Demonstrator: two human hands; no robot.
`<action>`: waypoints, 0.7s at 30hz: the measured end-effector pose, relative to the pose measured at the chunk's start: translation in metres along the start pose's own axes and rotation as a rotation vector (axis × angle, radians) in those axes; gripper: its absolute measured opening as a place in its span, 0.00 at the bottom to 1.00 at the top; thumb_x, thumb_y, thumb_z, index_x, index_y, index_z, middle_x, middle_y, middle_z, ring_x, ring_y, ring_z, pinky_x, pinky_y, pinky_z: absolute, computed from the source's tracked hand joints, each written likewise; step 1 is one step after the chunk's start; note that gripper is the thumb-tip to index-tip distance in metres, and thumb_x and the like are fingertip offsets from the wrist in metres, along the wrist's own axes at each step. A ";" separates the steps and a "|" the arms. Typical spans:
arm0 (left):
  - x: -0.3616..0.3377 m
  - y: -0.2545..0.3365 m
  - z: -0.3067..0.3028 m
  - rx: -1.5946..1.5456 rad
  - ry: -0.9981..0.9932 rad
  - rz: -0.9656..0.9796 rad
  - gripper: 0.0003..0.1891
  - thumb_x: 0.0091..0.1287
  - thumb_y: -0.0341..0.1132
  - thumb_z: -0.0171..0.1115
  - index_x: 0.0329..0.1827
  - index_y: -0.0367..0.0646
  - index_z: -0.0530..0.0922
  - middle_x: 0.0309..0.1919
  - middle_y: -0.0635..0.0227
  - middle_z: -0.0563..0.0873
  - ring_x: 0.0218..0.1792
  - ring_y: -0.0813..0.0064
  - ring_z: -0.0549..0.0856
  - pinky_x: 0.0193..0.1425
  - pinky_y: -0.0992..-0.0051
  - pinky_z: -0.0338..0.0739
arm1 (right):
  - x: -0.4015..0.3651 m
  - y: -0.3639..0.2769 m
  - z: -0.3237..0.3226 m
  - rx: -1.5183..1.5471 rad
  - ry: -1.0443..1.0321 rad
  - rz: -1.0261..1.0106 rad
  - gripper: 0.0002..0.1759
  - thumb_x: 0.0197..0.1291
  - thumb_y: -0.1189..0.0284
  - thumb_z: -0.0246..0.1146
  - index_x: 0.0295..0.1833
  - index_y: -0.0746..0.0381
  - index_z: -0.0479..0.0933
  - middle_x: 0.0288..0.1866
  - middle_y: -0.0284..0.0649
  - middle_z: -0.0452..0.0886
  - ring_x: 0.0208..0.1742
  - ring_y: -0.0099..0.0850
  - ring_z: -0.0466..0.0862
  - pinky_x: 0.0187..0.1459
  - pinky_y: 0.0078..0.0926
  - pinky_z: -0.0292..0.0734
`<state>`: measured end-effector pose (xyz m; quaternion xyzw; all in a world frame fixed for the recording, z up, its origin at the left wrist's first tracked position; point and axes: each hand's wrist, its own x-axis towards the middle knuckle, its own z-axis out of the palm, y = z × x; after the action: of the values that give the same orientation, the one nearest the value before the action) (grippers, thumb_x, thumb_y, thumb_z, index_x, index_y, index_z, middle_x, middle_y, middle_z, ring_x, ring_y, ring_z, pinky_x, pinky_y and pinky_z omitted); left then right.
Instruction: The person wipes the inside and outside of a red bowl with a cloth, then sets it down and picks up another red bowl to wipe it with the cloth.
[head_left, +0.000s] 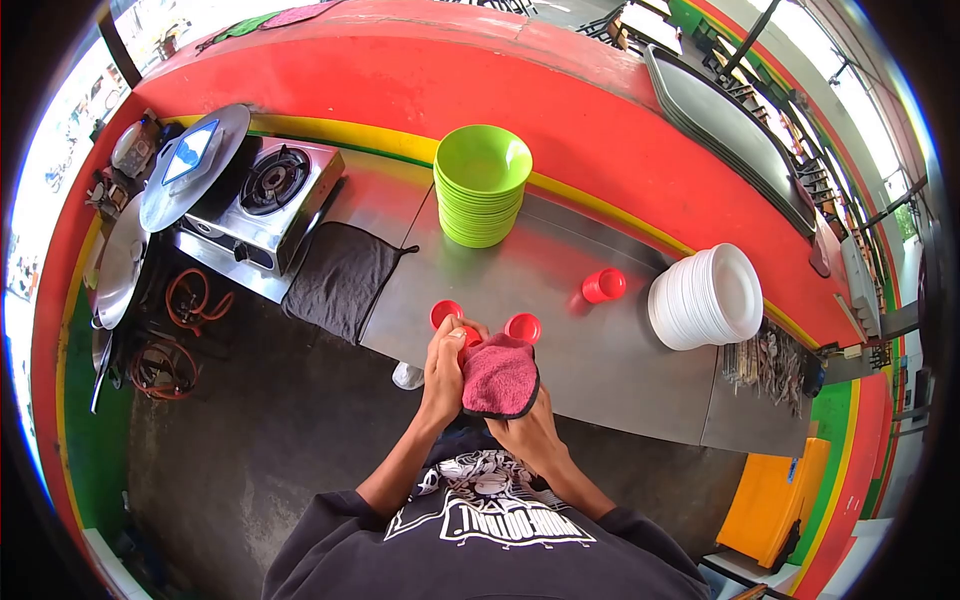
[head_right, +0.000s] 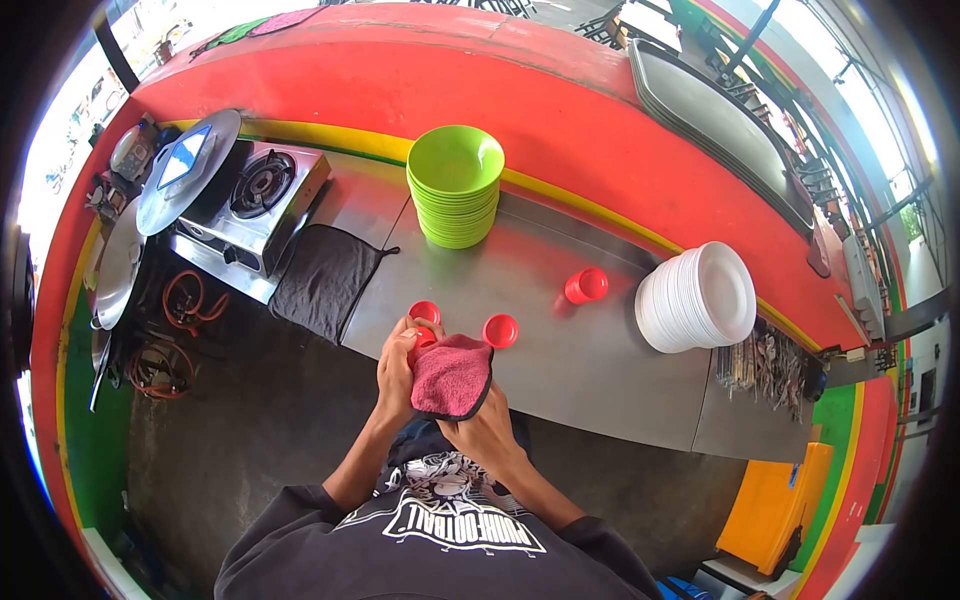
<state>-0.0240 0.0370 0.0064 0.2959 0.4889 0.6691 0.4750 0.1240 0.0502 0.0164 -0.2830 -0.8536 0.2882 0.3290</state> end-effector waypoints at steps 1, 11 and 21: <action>0.000 -0.001 0.000 -0.034 0.002 -0.006 0.11 0.70 0.37 0.41 0.37 0.40 0.70 0.40 0.62 0.80 0.39 0.77 0.74 0.49 0.76 0.69 | -0.001 0.001 0.001 -0.016 -0.004 0.008 0.24 0.46 0.75 0.72 0.52 0.62 0.79 0.54 0.48 0.81 0.55 0.51 0.80 0.58 0.47 0.75; 0.001 0.000 -0.002 0.054 0.024 0.030 0.12 0.69 0.36 0.40 0.36 0.39 0.71 0.38 0.63 0.79 0.39 0.77 0.73 0.49 0.76 0.68 | 0.006 0.003 0.004 0.011 0.058 0.080 0.23 0.45 0.77 0.72 0.51 0.61 0.79 0.53 0.48 0.81 0.55 0.50 0.80 0.58 0.46 0.75; 0.000 0.000 -0.003 -0.052 -0.015 -0.018 0.11 0.68 0.38 0.42 0.38 0.39 0.70 0.41 0.60 0.79 0.41 0.75 0.75 0.52 0.75 0.69 | 0.003 0.003 0.003 0.099 0.005 0.060 0.22 0.46 0.77 0.71 0.50 0.61 0.79 0.53 0.49 0.82 0.56 0.52 0.80 0.58 0.46 0.76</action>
<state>-0.0264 0.0356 0.0052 0.2840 0.4703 0.6751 0.4924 0.1207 0.0534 0.0136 -0.2925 -0.8286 0.3391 0.3359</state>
